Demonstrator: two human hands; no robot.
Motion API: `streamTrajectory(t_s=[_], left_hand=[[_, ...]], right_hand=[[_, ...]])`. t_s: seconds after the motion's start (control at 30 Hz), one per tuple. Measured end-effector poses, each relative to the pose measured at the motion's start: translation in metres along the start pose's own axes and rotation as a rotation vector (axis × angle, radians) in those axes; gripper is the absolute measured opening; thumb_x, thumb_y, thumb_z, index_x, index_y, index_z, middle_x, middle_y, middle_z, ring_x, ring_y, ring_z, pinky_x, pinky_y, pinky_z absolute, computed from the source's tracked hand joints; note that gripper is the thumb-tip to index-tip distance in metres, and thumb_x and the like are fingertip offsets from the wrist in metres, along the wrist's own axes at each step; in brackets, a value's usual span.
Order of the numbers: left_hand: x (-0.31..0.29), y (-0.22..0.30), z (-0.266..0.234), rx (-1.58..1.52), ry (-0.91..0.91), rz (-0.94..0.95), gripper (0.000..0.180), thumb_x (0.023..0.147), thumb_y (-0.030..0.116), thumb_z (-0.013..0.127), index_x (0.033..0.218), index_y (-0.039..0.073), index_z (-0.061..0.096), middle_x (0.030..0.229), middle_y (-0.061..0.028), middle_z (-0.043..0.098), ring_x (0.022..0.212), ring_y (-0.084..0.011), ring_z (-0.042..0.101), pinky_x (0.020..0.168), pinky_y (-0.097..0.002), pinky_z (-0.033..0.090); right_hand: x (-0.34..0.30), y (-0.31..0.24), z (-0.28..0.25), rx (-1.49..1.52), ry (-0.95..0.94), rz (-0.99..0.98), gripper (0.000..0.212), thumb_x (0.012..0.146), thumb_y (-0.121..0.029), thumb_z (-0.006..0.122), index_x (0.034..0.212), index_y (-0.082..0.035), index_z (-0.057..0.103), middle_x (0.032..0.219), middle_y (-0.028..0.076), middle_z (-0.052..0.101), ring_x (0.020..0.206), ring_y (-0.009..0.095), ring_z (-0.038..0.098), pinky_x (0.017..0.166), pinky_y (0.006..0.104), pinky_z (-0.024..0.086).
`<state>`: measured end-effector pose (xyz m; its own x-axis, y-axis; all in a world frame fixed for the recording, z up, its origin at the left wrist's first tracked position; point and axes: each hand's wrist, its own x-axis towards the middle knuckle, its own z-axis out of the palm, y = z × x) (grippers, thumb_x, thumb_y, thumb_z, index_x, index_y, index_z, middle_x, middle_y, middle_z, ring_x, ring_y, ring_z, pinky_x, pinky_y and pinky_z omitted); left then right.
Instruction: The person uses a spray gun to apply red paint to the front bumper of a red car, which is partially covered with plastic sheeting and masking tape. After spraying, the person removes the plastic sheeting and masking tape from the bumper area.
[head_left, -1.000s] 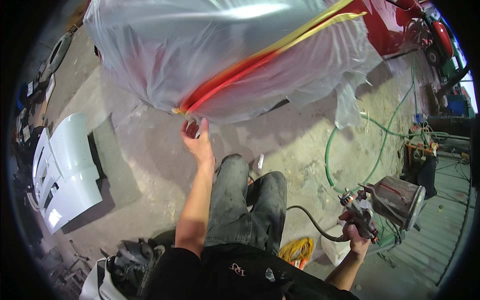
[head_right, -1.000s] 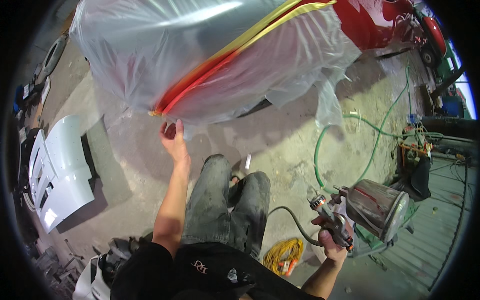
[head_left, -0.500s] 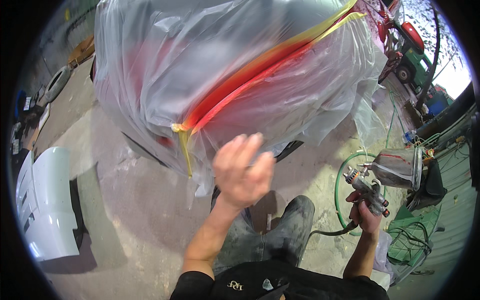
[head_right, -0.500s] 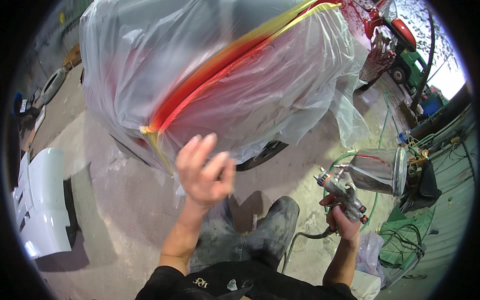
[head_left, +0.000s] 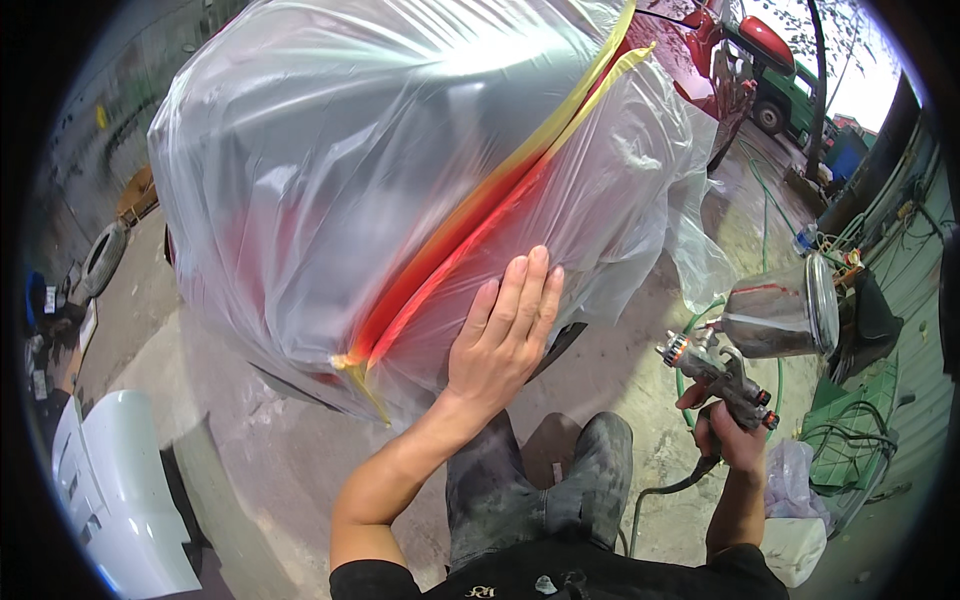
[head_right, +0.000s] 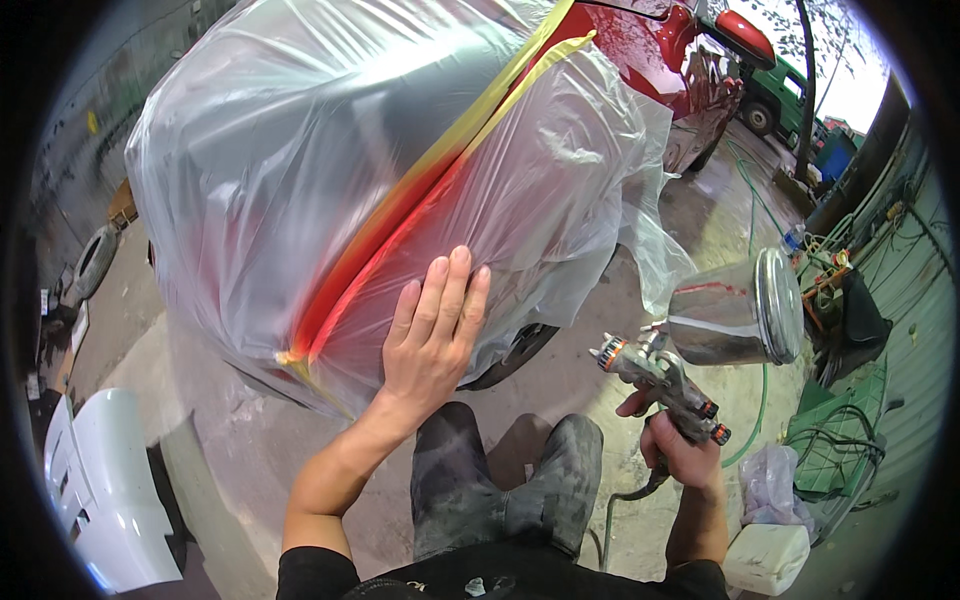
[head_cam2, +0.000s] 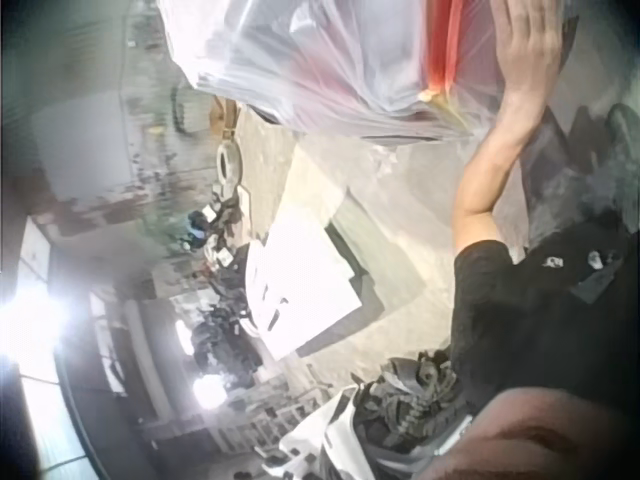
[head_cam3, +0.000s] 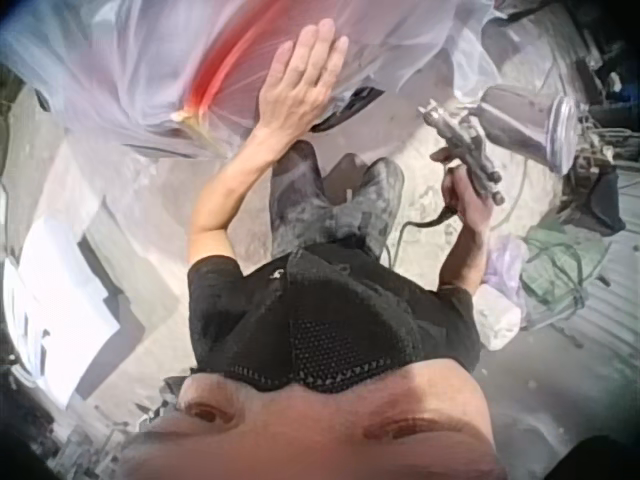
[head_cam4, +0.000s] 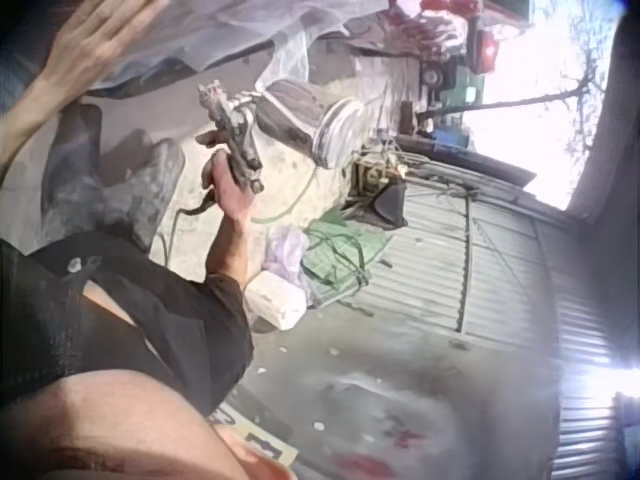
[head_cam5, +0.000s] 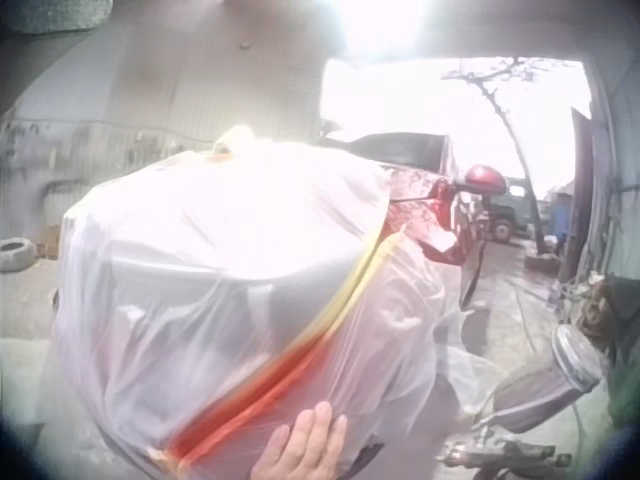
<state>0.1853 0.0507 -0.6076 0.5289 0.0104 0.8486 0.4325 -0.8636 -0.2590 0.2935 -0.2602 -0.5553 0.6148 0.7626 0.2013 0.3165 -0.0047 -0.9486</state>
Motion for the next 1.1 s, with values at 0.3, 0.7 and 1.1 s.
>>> streamTrajectory(t_s=[0.3,0.7,1.1], left_hand=[[-0.003,-0.005,0.003,0.087,-0.060,0.079,0.046,0.103,0.029,0.049,0.143,0.006,0.055,0.153,-0.0100,0.049,0.144,-0.0257,0.042,0.122,-0.0426,0.023],[-0.010,-0.001,0.012,0.055,-0.018,0.033,0.047,0.095,0.018,0.047,0.140,0.008,0.058,0.154,-0.0055,0.048,0.144,-0.0225,0.042,0.123,-0.0403,0.025],[-0.010,-0.006,0.003,-0.192,-0.060,0.039,0.042,0.096,0.020,0.047,0.133,0.007,0.062,0.142,-0.0041,0.060,0.139,-0.0205,0.048,0.121,-0.0385,0.028]], right_hand=[[0.043,-0.100,0.033,0.049,0.093,0.104,0.048,0.091,-0.010,0.062,0.133,0.008,0.051,0.100,0.017,0.067,0.052,0.008,0.055,0.050,0.0214,0.046],[0.074,-0.140,0.070,-0.283,-0.084,-0.128,0.027,0.085,-0.007,0.073,0.106,0.002,0.058,0.068,0.012,0.061,0.057,0.025,0.061,0.055,0.0336,0.047],[0.070,-0.143,0.099,-0.483,-0.136,-0.424,0.030,0.082,-0.007,0.076,0.105,0.003,0.060,0.071,0.012,0.062,0.059,0.024,0.059,0.057,0.0339,0.046]])
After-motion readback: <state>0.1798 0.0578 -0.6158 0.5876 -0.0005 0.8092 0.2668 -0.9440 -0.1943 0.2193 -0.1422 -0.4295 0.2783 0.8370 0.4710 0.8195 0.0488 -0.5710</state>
